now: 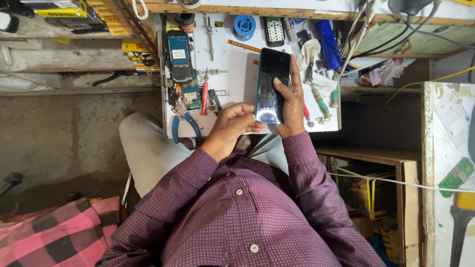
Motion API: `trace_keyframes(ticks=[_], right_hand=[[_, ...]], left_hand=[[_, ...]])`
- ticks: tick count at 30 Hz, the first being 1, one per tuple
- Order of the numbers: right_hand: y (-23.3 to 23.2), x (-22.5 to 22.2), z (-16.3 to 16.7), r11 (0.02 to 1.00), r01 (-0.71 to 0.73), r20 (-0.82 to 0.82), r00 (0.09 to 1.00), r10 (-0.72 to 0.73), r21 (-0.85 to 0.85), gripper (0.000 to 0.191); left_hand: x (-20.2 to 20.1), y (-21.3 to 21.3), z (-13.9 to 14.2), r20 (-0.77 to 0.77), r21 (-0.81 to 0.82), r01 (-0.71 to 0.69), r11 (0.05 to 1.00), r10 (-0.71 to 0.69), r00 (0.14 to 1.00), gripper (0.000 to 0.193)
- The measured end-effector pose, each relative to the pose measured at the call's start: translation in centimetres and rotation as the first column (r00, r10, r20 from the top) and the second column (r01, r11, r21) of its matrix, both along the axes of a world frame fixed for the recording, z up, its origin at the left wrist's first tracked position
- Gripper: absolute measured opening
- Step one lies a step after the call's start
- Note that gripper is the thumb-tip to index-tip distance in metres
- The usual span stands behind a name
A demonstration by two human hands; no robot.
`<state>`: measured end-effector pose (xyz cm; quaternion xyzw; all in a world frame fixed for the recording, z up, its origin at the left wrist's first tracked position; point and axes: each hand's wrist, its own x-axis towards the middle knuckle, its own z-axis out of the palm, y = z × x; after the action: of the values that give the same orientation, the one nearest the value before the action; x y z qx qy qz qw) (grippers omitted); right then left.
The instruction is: The person holds a smartphone and pries along the edge of its back cover with a thin metal tool, then separates the teal back panel from the phone body. They place the back cover on the bench and use a red screwdriver to unscrew and work on the exposed internal components.
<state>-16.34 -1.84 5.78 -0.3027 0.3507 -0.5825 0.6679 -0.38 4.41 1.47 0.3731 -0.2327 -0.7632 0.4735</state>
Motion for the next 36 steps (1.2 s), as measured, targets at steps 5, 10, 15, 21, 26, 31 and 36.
trace_keyframes(ticks=[5, 10, 15, 21, 26, 31, 36], right_hand=[[0.3, 0.4, -0.3, 0.997, 0.071, 0.019, 0.997, -0.071, 0.016, 0.077], [0.3, 0.9, -0.9, 0.98, 0.187, 0.041, 0.981, -0.19, 0.065, 0.076], [0.5, 1.4, -1.8, 0.957, 0.282, 0.042, 0.957, -0.285, 0.067, 0.077], [0.4, 2.3, -3.1, 0.894, 0.448, -0.13, 0.888, -0.442, 0.02, 0.072], [0.8, 2.7, -3.7, 0.886, 0.462, -0.121, 0.881, -0.457, 0.022, 0.071], [0.8, 2.1, -3.0, 0.957, 0.288, -0.27, 0.92, -0.285, -0.031, 0.058], [0.8, 1.6, -0.9, 0.991, 0.004, -0.448, 0.892, -0.064, -0.135, 0.044]], left_hand=[[0.0, 0.0, 0.1, 0.013, -0.047, -0.046, 0.998, 0.047, 0.999, 0.025], [0.0, -0.1, 0.1, 0.017, -0.06, -0.092, 0.994, 0.093, 0.996, 0.03], [-0.4, -0.5, 0.2, 0.048, -0.1, -0.15, 0.984, 0.156, 0.987, 0.03], [-2.1, 0.4, -0.4, 0.07, -0.036, -0.12, 0.992, 0.122, 0.99, 0.006], [-2.3, 0.2, -0.6, 0.249, -0.146, -0.032, 0.989, 0.068, 0.966, 0.024], [-0.9, 0.0, 0.7, 0.669, -0.292, 0.048, 0.955, 0.168, 0.724, 0.098], [1.0, -2.4, 1.5, 0.753, -0.519, 0.293, 0.803, 0.267, 0.601, 0.126]])
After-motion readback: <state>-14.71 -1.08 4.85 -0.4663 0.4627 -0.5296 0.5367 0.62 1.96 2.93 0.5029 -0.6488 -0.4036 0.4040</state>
